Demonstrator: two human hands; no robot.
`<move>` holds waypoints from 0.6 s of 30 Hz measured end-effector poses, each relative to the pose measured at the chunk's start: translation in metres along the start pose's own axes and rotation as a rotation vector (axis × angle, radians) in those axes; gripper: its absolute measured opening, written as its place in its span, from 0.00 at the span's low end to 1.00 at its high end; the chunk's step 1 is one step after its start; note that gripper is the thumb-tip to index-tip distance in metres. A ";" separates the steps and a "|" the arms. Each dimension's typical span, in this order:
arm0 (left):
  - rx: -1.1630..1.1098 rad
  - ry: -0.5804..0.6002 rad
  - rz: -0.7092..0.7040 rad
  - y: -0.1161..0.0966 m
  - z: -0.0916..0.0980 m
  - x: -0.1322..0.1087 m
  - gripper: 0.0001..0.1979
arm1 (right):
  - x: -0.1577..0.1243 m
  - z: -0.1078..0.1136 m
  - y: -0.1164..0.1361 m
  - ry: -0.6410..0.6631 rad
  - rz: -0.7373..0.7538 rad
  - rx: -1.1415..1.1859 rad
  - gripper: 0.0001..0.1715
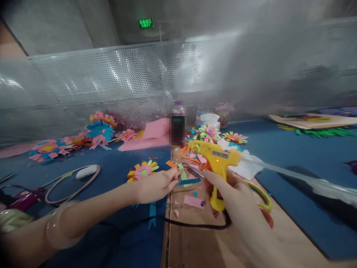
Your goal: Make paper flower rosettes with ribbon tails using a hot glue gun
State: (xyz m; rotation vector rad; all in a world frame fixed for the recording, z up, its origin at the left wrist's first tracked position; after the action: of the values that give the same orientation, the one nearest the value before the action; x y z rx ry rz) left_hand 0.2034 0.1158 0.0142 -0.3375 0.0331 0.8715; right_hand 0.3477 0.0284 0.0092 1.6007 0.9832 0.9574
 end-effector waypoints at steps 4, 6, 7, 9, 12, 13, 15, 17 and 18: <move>-0.074 -0.061 -0.002 -0.005 -0.001 -0.023 0.08 | 0.000 -0.011 0.000 0.073 -0.038 0.044 0.23; -0.144 -0.080 -0.005 -0.006 0.000 -0.038 0.08 | -0.003 -0.016 -0.003 0.105 -0.102 0.080 0.25; -0.247 -0.082 -0.021 -0.007 0.001 -0.045 0.07 | -0.004 -0.018 -0.005 0.109 -0.140 0.095 0.26; -0.394 -0.051 -0.036 -0.007 0.000 -0.055 0.06 | -0.007 -0.020 -0.008 0.114 -0.204 0.120 0.27; -0.591 0.007 0.018 -0.003 -0.008 -0.059 0.05 | -0.011 -0.024 -0.007 0.153 -0.240 0.201 0.27; -0.667 0.022 0.059 0.001 -0.011 -0.058 0.05 | -0.012 -0.026 -0.007 0.175 -0.253 0.247 0.27; -0.839 0.066 0.162 0.008 -0.018 -0.057 0.05 | -0.015 -0.029 -0.008 0.211 -0.284 0.332 0.28; -1.014 0.127 0.251 0.012 -0.025 -0.057 0.07 | -0.016 -0.028 -0.010 0.216 -0.299 0.346 0.30; -1.097 0.156 0.280 0.012 -0.027 -0.057 0.09 | -0.016 -0.027 -0.011 0.212 -0.296 0.324 0.31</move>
State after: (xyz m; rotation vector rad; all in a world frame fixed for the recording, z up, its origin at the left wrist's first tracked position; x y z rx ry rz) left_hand 0.1599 0.0722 -0.0050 -1.4533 -0.2704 1.0798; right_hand 0.3159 0.0250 0.0018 1.5744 1.5391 0.8011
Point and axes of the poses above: each hand's wrist, its own x-axis towards the middle knuckle, its own z-axis out of the back of the hand, y = z × x, the point moved 7 cm from there along x, towards the middle knuckle, and after that the axes turned 12 degrees about z, right-handed, at the moved point
